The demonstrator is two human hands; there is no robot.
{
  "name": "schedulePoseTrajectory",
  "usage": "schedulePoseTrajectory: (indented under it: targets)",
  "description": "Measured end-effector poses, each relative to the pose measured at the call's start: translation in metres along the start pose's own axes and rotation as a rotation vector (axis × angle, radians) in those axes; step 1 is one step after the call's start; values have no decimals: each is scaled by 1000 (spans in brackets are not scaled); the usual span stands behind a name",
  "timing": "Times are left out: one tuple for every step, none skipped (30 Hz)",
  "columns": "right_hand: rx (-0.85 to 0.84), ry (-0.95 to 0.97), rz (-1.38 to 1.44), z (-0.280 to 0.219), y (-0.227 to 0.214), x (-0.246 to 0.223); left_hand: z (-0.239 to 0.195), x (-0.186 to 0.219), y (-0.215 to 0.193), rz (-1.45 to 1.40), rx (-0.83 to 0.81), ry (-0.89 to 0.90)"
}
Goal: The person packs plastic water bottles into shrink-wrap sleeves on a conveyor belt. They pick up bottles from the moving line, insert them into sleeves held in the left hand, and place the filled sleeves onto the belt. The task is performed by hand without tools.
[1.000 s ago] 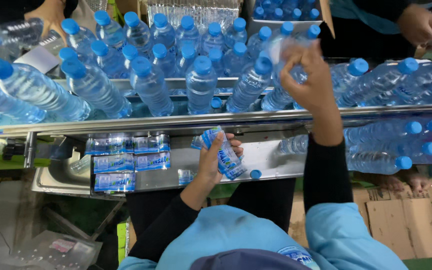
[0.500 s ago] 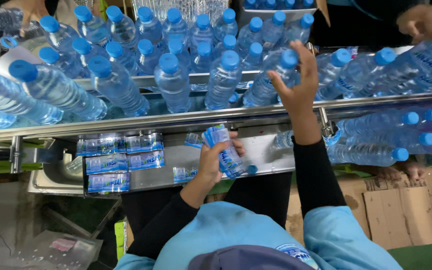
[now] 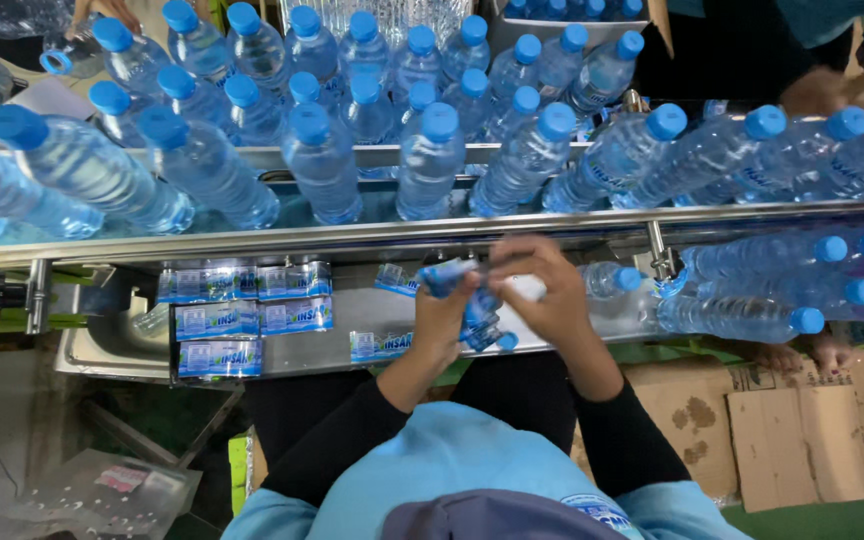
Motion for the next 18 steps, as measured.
schedulePoseTrajectory:
  targets:
    - [0, -3, -1, 0, -1, 4, 4, -17, -19, -1, -1, 3]
    - [47, 136, 386, 1, -5, 24, 8, -48, -41, 136, 35, -142]
    - [92, 275, 773, 0, -3, 43, 11, -78, -66, 275, 71, -287]
    - [86, 275, 776, 15, -10, 46, 3, -53, -51, 272, 76, -284]
    - [78, 99, 567, 34, -24, 34, -4, -23, -17, 44, -75, -210]
    - [72, -77, 353, 50, -37, 20, -12, 10, 16, -183, -229, -132]
    - [70, -80, 353, 69, -38, 9, -16, 14, 15, -185, -230, -129]
    - [30, -171, 137, 89, -36, -11, -17, 16, 14, -183, -205, -155]
    - [-10, -259, -81, 108, -32, -30, -18, 18, 14, -181, -180, -182]
    - [-7, -264, -83, 119, -30, -30, -20, 20, 13, -181, -185, -178]
    - [69, -421, -232, 126, -30, -45, -21, 27, 16, -181, -228, -124]
    - [142, -578, -381, 131, -28, -59, -21, 34, 20, -182, -270, -68]
    - [144, -586, -382, 132, -27, -57, -15, 31, 17, -184, -274, -62]
    - [201, -613, -374, 129, -30, -57, -13, 26, 13, -231, -287, -69]
    - [259, -639, -365, 124, -33, -56, -10, 21, 8, -279, -301, -76]
    - [255, -635, -362, 116, -29, -46, -12, 24, 10, -279, -295, -78]
    - [236, -540, -254, 112, -30, -26, -13, 25, 8, -258, -253, -82]
    - [218, -438, -151, 106, -30, -7, -16, 26, 7, -235, -213, -93]
Point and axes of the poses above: each hand's wrist, its own z-axis towards the middle knuckle, its own y-axis out of the palm, x = y × z, the point moved 10 cm from there along z, towards the middle knuckle, and after that the axes turned 2 degrees about z, right-handed, at the moved point
